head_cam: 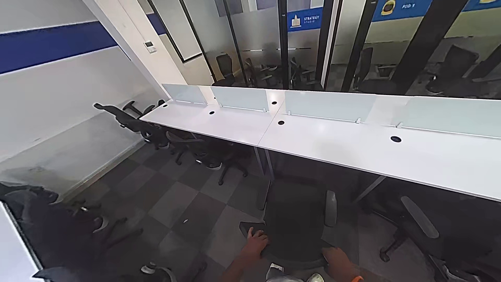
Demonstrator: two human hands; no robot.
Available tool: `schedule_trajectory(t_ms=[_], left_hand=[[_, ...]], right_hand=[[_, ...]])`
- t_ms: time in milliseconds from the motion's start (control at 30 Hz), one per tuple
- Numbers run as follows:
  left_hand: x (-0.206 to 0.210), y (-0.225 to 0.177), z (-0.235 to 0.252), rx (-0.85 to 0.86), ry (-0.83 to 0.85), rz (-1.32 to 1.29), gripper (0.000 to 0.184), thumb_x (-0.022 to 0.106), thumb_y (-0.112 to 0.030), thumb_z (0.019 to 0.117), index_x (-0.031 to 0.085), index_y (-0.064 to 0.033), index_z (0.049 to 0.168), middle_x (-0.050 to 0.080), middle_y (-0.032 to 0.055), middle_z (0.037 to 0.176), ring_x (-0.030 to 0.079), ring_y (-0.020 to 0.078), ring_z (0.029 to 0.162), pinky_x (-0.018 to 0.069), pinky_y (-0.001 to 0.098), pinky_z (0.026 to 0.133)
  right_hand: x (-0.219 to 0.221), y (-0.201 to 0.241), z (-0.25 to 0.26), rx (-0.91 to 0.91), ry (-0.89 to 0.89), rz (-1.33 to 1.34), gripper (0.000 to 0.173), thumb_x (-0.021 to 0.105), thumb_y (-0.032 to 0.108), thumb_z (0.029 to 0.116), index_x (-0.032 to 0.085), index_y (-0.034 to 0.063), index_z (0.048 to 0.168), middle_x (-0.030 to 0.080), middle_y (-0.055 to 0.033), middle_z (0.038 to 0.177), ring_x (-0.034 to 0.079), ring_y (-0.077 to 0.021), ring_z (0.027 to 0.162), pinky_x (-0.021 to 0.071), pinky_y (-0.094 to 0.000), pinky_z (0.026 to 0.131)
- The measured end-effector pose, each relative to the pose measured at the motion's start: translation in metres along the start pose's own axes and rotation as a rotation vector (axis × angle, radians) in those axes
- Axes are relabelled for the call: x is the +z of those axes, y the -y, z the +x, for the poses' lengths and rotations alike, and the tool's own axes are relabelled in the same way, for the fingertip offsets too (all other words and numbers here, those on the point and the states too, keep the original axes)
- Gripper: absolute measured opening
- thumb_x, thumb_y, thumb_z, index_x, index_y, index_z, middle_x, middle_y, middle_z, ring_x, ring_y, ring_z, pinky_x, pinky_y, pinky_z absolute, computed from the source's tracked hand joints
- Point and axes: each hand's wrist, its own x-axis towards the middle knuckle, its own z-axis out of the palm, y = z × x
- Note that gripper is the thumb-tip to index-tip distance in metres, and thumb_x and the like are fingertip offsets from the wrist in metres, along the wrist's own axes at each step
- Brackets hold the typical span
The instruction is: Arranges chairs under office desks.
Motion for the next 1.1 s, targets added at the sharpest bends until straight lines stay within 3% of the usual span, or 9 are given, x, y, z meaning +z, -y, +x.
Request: schedule_trajectory(t_ms=[133,267,367,533,667,767,867,967,1100], left_hand=[[0.005,0.056,-0.023,-0.133,0.019,0.091,0.057,0.077,-0.011,0.0803,0.066,-0.0233,0.135,0.051,-0.0010,0.155,0.026,0.0374,0.154,0.0085,0.0798,0.115],[0.011,0.082,-0.042,-0.131,0.044,0.124,0.063,0.078,-0.007,0.0763,0.065,-0.0226,0.136,0.045,-0.0021,0.160,0.019,0.0397,0.156,0.0082,0.0795,0.115],[0.017,0.085,-0.040,-0.032,-0.140,0.021,0.052,0.074,0.001,0.0770,0.073,-0.0175,0.126,0.060,-0.0029,0.146,0.027,0.0385,0.154,0.0128,0.0789,0.115],[0.009,0.082,-0.026,0.044,-0.076,0.015,0.054,0.068,0.003,0.0799,0.071,-0.0211,0.127,0.065,-0.0065,0.139,0.036,0.0306,0.149,0.0093,0.0771,0.116],[-0.006,0.102,-0.021,0.052,-0.095,0.048,0.057,0.070,0.006,0.0795,0.070,-0.0209,0.129,0.053,0.0011,0.153,0.039,0.0333,0.147,0.0295,0.0704,0.113],[-0.017,0.110,-0.002,-0.046,-0.052,0.023,0.057,0.070,0.008,0.0791,0.069,-0.0182,0.130,0.047,0.0060,0.158,0.034,0.0365,0.150,0.0381,0.0653,0.111],[-0.025,0.109,0.020,-0.098,-0.028,0.008,0.047,0.067,0.002,0.0842,0.071,-0.0168,0.127,0.053,0.0073,0.151,0.038,0.0381,0.146,0.0464,0.0613,0.105],[-0.033,0.110,0.039,-0.073,-0.050,0.024,0.042,0.067,0.001,0.0834,0.073,-0.0141,0.122,0.060,0.0088,0.142,0.045,0.0383,0.140,0.0506,0.0561,0.103],[-0.049,0.096,0.057,-0.091,-0.011,0.085,0.043,0.069,0.000,0.0821,0.072,-0.0117,0.123,0.062,0.0120,0.137,0.046,0.0381,0.139,0.0511,0.0520,0.104]], right_hand=[[0.029,0.038,-0.033,0.054,0.000,0.042,0.041,0.070,0.033,0.0866,0.070,0.0066,0.118,0.073,-0.0171,0.114,0.067,-0.0367,0.113,0.0488,-0.0582,0.099],[0.055,0.067,-0.044,0.099,0.045,0.068,0.042,0.070,0.029,0.0870,0.069,0.0059,0.122,0.071,-0.0193,0.118,0.065,-0.0389,0.115,0.0483,-0.0604,0.098],[0.060,0.077,-0.041,0.152,-0.008,0.105,0.047,0.074,0.024,0.0830,0.068,0.0044,0.125,0.070,-0.0197,0.121,0.064,-0.0393,0.118,0.0459,-0.0603,0.102],[0.067,0.101,-0.043,0.330,-0.052,0.072,0.049,0.075,0.018,0.0820,0.067,0.0106,0.129,0.066,-0.0170,0.132,0.057,-0.0405,0.127,0.0380,-0.0672,0.106],[0.090,0.116,-0.040,0.472,-0.274,0.136,0.045,0.077,0.008,0.0784,0.074,0.0145,0.123,0.059,-0.0178,0.144,0.046,-0.0491,0.137,0.0249,-0.0792,0.109],[0.087,0.120,-0.030,0.553,-0.291,0.163,0.048,0.079,0.006,0.0746,0.075,0.0179,0.121,0.055,-0.0162,0.149,0.043,-0.0498,0.139,0.0315,-0.0780,0.104],[0.073,0.119,-0.023,0.601,-0.243,0.205,0.048,0.076,0.004,0.0772,0.074,0.0171,0.123,0.050,-0.0157,0.153,0.040,-0.0503,0.141,0.0369,-0.0773,0.100],[0.055,0.111,-0.012,0.655,-0.177,0.195,0.050,0.075,0.006,0.0763,0.073,0.0182,0.125,0.051,-0.0132,0.152,0.042,-0.0461,0.141,0.0538,-0.0654,0.087],[0.050,0.092,-0.004,0.671,-0.188,0.221,0.053,0.077,0.007,0.0742,0.072,0.0160,0.126,0.056,-0.0129,0.146,0.044,-0.0453,0.138,0.0553,-0.0626,0.084]])
